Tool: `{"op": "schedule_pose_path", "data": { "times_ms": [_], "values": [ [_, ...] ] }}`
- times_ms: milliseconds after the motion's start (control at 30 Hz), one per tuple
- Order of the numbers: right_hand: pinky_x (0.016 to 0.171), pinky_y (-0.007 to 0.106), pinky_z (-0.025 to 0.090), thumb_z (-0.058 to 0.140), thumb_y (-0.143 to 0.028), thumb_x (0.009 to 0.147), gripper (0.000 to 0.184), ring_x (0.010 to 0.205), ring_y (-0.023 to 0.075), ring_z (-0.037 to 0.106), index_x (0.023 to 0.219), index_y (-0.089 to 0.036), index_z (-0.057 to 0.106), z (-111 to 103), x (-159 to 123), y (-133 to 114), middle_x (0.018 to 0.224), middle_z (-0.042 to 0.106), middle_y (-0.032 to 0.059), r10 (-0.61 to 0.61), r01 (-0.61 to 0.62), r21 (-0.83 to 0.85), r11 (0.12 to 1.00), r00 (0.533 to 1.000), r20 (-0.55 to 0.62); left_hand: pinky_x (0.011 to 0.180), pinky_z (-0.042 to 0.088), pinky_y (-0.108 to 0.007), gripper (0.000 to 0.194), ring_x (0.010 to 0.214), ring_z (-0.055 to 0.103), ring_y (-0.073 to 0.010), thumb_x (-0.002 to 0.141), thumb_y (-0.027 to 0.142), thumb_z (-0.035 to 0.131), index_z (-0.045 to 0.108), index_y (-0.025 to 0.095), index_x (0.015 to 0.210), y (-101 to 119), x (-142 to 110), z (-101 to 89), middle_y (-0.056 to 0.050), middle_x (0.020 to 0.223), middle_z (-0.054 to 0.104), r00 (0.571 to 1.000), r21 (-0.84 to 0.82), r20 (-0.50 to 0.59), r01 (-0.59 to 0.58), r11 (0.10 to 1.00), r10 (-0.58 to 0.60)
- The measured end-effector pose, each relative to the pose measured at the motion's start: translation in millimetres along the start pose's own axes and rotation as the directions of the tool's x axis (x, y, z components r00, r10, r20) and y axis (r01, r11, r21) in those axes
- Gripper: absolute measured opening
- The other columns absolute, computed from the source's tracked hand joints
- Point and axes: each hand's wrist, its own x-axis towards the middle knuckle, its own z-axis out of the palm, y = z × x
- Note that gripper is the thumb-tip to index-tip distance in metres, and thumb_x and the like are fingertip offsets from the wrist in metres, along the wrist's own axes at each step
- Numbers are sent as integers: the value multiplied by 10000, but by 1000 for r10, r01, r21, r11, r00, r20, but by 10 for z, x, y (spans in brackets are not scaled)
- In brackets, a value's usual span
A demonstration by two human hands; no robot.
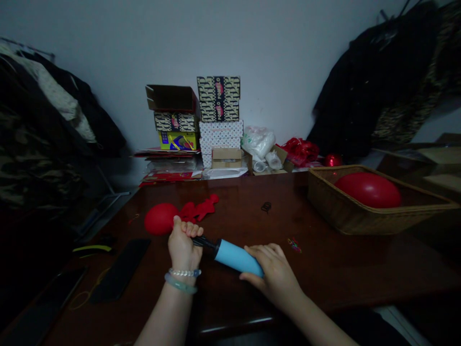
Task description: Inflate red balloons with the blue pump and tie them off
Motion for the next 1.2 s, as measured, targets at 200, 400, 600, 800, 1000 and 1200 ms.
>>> {"op": "schedule_pose_path", "data": {
  "times_ms": [200,400,600,800,1000,1200],
  "values": [
    [937,484,399,749,-422,778,527,1010,262,641,1230,-222,566,-181,29,105,1136,691,90,20,-19,-40,999,999,40,387,289,-191,429,343,282,-53,958,283,454,307,188,566,310,171,-99,82,412,287,997,-50,-56,-48,998,45],
    [996,557,363,732,-400,796,516,1046,285,621,1246,-228,547,-216,0,242,1156,675,106,2,2,-75,997,999,52,385,301,-196,429,334,286,-53,969,278,424,296,190,569,446,295,-202,81,407,289,994,-71,-65,-87,994,83],
    [904,459,500,723,-311,799,487,1009,273,624,1229,-165,546,-56,-91,223,1130,659,133,-5,6,-14,1000,1000,19,397,305,-196,444,347,292,-54,967,332,444,312,189,568,380,292,-241,83,405,293,995,-66,-60,-88,994,84],
    [883,471,522,703,-308,814,473,995,272,624,1235,-185,527,-44,-93,198,1115,656,126,-27,27,8,1000,999,-26,405,298,-196,436,353,290,-53,965,283,443,306,185,562,254,202,-177,82,414,290,996,-74,-57,-66,995,62],
    [847,464,541,718,-340,803,478,968,279,632,1211,-171,535,40,-119,133,1085,662,140,-35,36,21,999,998,-56,409,297,-198,452,359,284,-52,904,353,559,310,189,564,-18,69,-109,87,432,293,1000,-25,-19,-10,1000,10],
    [841,446,546,716,-368,807,468,953,277,641,1189,-158,546,93,-144,80,1060,666,144,-33,36,54,998,997,-70,405,288,-194,462,363,271,-47,869,369,609,319,185,559,-260,-73,-79,88,436,292,999,14,1,33,999,-33]
  ]
}}
